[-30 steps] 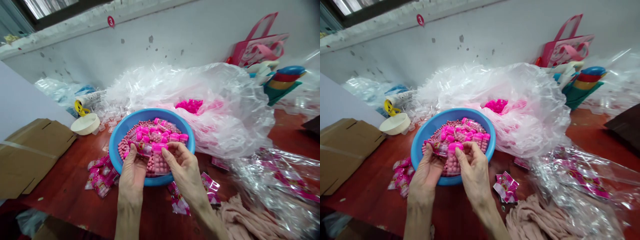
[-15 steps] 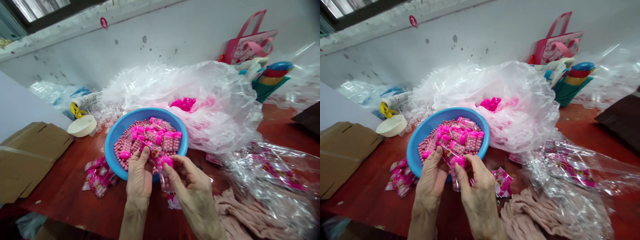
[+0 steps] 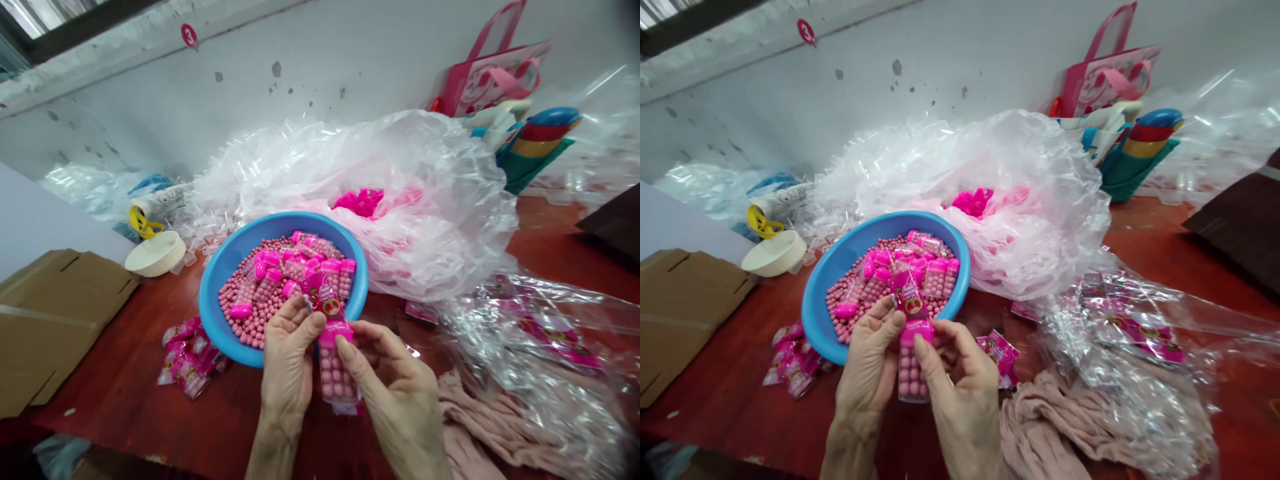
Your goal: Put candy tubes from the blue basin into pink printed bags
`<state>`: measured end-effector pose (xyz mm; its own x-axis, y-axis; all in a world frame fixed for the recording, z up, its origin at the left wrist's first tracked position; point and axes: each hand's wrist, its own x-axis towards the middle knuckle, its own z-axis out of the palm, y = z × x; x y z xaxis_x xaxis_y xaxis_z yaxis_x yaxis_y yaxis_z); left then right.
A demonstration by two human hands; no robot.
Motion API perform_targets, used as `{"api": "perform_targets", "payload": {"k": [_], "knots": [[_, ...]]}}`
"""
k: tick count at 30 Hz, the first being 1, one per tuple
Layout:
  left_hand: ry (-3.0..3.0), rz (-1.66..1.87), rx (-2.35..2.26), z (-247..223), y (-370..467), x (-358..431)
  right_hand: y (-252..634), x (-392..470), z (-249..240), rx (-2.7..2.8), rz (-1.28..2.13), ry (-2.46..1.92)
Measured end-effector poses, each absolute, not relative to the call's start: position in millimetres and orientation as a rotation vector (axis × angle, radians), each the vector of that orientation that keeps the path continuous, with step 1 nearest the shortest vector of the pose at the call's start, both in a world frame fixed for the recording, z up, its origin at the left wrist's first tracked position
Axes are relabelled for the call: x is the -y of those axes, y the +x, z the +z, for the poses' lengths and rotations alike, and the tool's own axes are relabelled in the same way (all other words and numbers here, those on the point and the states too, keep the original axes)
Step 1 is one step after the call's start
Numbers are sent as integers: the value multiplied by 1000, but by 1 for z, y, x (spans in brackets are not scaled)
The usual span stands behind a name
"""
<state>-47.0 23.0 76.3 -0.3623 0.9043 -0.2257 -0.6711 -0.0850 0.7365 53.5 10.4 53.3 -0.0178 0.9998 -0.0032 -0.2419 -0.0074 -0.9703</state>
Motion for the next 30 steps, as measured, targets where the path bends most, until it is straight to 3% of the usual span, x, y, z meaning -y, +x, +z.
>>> {"api": "perform_targets", "payload": {"k": [3, 10, 19, 25, 30], "knots": [[350, 1680, -945, 77, -44, -22, 56, -10, 54, 903, 1446, -965], [406, 1626, -997, 76, -32, -9, 56, 3, 35, 1248, 827, -1107], [279, 1644, -966, 80, -31, -7, 45, 14, 43, 1121, 1053, -1073], [318, 1622, -961, 77, -35, -2, 38, 24, 35, 1326, 924, -1167], [375, 1597, -915, 76, -34, 5, 41, 23, 27, 1455, 623, -1151]]}}
